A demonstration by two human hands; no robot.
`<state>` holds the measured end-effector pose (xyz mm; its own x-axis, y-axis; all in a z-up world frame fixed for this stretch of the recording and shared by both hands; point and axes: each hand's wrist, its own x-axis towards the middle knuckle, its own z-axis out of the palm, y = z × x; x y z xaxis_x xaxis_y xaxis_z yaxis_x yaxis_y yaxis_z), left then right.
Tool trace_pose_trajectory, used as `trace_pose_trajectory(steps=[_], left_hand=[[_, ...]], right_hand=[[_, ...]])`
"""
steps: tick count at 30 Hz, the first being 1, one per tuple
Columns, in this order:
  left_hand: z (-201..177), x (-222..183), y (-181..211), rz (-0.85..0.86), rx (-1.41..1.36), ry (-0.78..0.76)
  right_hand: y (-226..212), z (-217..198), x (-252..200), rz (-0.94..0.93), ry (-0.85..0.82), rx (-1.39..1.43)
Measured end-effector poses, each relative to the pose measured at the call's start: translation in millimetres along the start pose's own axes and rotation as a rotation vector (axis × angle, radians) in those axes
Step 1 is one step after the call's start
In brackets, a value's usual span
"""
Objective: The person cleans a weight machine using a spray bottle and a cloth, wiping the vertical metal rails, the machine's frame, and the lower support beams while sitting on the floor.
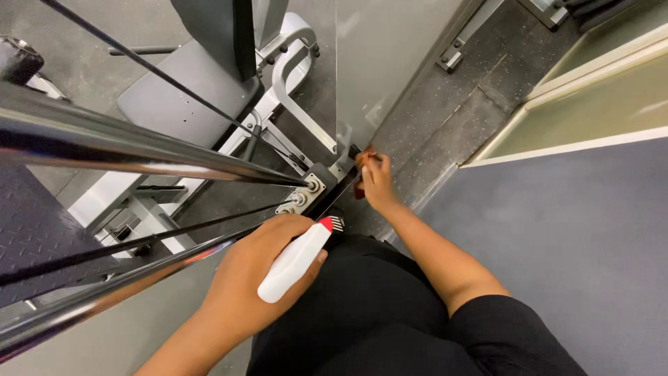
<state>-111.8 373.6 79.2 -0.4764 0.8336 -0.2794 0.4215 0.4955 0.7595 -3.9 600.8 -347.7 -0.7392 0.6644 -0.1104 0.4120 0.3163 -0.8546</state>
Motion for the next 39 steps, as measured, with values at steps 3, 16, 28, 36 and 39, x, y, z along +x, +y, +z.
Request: trace_pose_trajectory(steps=[3, 16, 28, 36, 39], left_hand=[[3, 7, -10, 0.213, -0.208, 0.021], [21, 2, -29, 0.205, -0.306, 0.207], [15, 10, -37, 0.192, -0.294, 0.257], [23, 18, -48, 0.239, -0.447, 0.288], [26, 20, -53, 0.191, -0.445, 0.276]], right_hand=[[-43, -20, -16, -0.358, -0.05, -0.013], [-11, -10, 14, -0.701, -0.263, -1.227], [-53, 26, -12, -1.054, -0.473, -0.638], [-8, -17, 25, -1.138, 0.038, -0.926], [-28, 10, 0, -1.072, 0.066, -0.925]])
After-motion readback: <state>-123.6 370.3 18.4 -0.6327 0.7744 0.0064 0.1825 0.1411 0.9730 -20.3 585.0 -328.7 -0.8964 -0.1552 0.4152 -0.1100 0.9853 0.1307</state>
